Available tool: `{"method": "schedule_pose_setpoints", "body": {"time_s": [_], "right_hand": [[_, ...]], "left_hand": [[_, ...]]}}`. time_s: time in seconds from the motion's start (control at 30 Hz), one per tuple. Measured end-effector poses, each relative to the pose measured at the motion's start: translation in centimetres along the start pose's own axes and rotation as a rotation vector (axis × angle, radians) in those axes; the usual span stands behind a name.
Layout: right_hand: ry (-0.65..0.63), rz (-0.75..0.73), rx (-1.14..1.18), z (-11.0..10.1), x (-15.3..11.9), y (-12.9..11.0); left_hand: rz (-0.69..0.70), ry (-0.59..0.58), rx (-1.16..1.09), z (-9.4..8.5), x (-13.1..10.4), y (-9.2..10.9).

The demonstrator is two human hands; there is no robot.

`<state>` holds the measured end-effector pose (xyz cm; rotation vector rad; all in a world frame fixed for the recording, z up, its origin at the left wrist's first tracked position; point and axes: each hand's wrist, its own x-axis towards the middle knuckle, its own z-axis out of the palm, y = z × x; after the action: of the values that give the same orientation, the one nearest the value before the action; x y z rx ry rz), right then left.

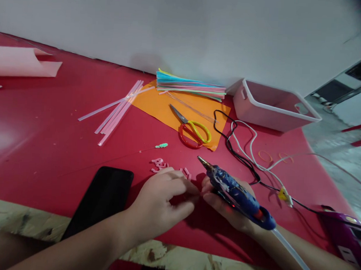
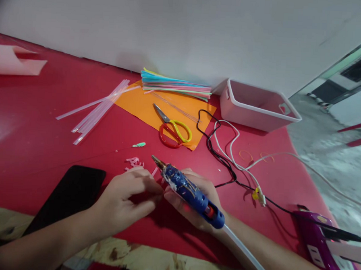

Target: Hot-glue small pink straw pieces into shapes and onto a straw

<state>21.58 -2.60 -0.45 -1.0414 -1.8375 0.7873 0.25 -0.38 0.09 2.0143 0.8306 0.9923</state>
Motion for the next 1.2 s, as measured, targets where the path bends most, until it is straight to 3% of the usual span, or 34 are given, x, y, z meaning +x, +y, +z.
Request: {"method": "schedule_pose_setpoints", "body": {"time_s": [0.23, 0.53, 1.2], "right_hand": [[-0.144, 0.107, 0.071, -0.9, 0.3, 0.0], [-0.314, 0.125, 0.23, -1.4, 0.5, 0.1], [-0.396, 0.209, 0.457, -1.7, 0.3, 0.9]], "left_hand": [[-0.012, -0.041, -0.094, -0.3, 0.5, 0.0], [0.136, -0.153, -0.149, -0.7, 0.4, 0.4], [0.104, -0.116, -0.182, -0.4, 0.2, 0.2]]}}
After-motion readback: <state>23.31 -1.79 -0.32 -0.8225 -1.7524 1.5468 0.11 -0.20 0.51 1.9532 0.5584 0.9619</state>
